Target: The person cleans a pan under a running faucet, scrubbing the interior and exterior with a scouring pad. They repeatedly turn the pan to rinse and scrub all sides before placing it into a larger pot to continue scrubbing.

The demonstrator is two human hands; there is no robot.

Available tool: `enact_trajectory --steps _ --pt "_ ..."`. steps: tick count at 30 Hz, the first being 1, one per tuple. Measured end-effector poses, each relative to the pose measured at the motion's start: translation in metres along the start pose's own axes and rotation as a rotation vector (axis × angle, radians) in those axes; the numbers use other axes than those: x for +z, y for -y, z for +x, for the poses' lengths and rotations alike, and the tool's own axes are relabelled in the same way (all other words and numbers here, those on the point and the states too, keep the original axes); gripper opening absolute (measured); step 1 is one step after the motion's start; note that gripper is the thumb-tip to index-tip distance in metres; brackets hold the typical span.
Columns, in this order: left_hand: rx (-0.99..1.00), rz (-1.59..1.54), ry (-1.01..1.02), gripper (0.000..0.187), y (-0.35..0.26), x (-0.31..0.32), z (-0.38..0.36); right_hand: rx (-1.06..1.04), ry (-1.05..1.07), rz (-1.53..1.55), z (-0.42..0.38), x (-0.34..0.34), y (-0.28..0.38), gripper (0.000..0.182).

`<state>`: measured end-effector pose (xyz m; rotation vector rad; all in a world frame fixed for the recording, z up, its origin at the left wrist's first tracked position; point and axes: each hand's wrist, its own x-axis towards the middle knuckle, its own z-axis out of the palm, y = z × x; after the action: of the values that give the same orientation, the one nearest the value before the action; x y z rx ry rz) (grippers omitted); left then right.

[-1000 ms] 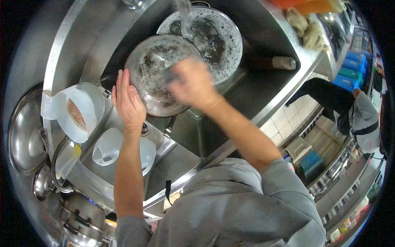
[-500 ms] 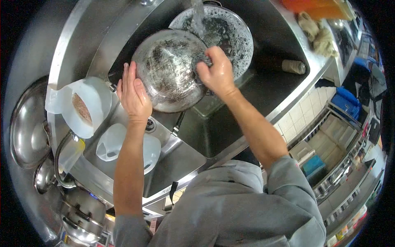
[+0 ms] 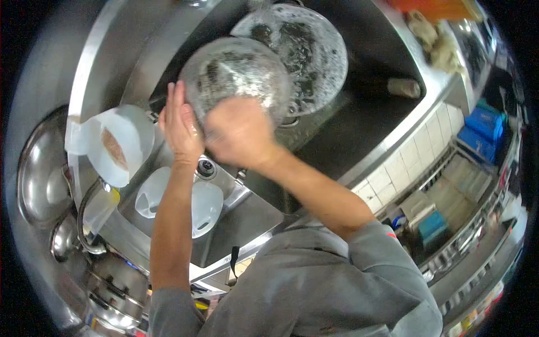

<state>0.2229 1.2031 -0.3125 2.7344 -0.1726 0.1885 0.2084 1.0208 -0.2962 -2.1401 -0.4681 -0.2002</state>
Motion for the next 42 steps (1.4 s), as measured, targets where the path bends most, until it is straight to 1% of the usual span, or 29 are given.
enact_trajectory --steps 1,3,6,7,8,9,11,13,14,15,17,19,20,21,22,23,25,27,29,31,32,33,35,36,37,38,39,41,42 --pt "0.020 -0.018 0.020 0.058 0.003 0.001 -0.001 -0.083 0.089 -0.098 -0.004 0.013 0.019 0.037" --pt "0.046 -0.043 0.037 0.059 0.015 0.002 0.002 -0.141 0.108 -0.029 -0.013 0.009 0.016 0.040" --pt "0.011 -0.004 0.044 0.059 -0.002 -0.001 0.001 -0.184 0.070 -0.041 -0.038 -0.019 -0.027 0.041" --pt "-0.009 0.016 0.022 0.058 -0.002 -0.004 0.002 -0.116 0.099 -0.028 -0.045 -0.029 -0.044 0.040" --pt "0.043 -0.004 -0.012 0.060 0.000 -0.003 0.003 -0.001 0.043 -0.047 -0.049 -0.036 -0.046 0.040" --pt "0.005 -0.015 -0.011 0.060 -0.002 -0.002 0.001 0.065 -0.018 -0.036 -0.049 -0.026 -0.038 0.038" --pt "0.003 -0.020 -0.023 0.061 -0.002 -0.001 0.001 0.149 -0.093 -0.053 -0.044 -0.010 -0.021 0.037" --pt "0.005 -0.004 -0.006 0.057 0.001 0.001 0.000 0.046 -0.048 -0.023 -0.034 0.000 -0.003 0.036" --pt "0.009 -0.014 -0.011 0.058 0.001 0.002 0.001 -0.010 0.089 -0.085 -0.030 0.001 0.008 0.037" --pt "0.025 -0.022 -0.014 0.058 -0.001 0.002 0.003 -0.052 0.140 -0.140 -0.028 0.002 0.013 0.038" --pt "0.009 -0.032 -0.006 0.058 -0.001 0.000 0.002 -0.070 0.136 -0.027 -0.036 -0.007 -0.004 0.041" --pt "0.030 -0.005 0.002 0.059 -0.001 -0.001 0.002 -0.076 0.005 -0.020 -0.052 -0.025 -0.034 0.040" --pt "0.026 0.001 -0.002 0.059 -0.003 -0.001 0.004 -0.005 -0.069 0.089 -0.062 -0.028 -0.057 0.034" --pt "0.022 0.006 -0.001 0.059 -0.005 -0.002 0.002 0.120 -0.158 0.071 -0.067 -0.032 -0.075 0.029" --pt "0.017 0.008 -0.001 0.059 -0.005 -0.002 0.000 0.400 -0.241 0.196 -0.065 -0.034 -0.085 0.026" --pt "0.016 -0.005 0.009 0.058 -0.006 -0.002 -0.001 0.491 -0.221 0.188 -0.063 -0.039 -0.092 0.024" --pt "0.014 -0.016 0.001 0.058 -0.004 -0.003 0.003 0.386 -0.219 0.217 -0.061 -0.038 -0.081 0.023" --pt "0.021 -0.047 0.009 0.057 -0.003 -0.004 0.003 0.324 -0.233 0.237 -0.058 -0.030 -0.065 0.023" --pt "-0.008 -0.033 0.034 0.056 -0.005 -0.008 -0.002 0.289 -0.187 0.201 -0.048 -0.035 -0.067 0.023" --pt "0.021 -0.033 0.012 0.055 -0.004 -0.007 -0.001 0.312 -0.199 0.136 -0.009 -0.034 -0.080 0.022" --pt "0.015 -0.030 0.007 0.055 -0.002 -0.008 -0.001 0.368 -0.226 0.161 0.019 -0.033 -0.087 0.022" --pt "0.019 -0.019 0.012 0.055 -0.003 -0.009 0.000 0.357 -0.205 0.087 0.042 -0.031 -0.095 0.024" --pt "0.026 -0.019 0.004 0.056 -0.007 -0.010 0.000 0.387 -0.115 0.056 0.048 -0.038 -0.090 0.024" --pt "0.003 -0.008 0.004 0.056 -0.009 -0.010 0.004 0.351 -0.062 0.051 0.031 -0.046 -0.073 0.025" --pt "-0.018 0.007 0.031 0.056 -0.007 -0.008 0.004 0.342 -0.009 0.054 -0.007 -0.044 -0.054 0.025" --pt "-0.022 -0.001 0.023 0.056 -0.008 -0.008 0.005 0.324 0.079 0.042 -0.025 -0.046 -0.045 0.025" --pt "-0.030 -0.013 0.034 0.058 -0.008 -0.006 0.005 0.343 0.083 0.089 -0.031 -0.046 -0.044 0.025" --pt "-0.041 -0.019 0.058 0.060 -0.004 -0.007 0.004 0.199 0.120 -0.056 -0.006 -0.048 -0.059 0.026" --pt "-0.037 -0.017 0.056 0.060 -0.004 -0.005 0.004 0.169 0.035 -0.081 0.015 -0.041 -0.073 0.028"
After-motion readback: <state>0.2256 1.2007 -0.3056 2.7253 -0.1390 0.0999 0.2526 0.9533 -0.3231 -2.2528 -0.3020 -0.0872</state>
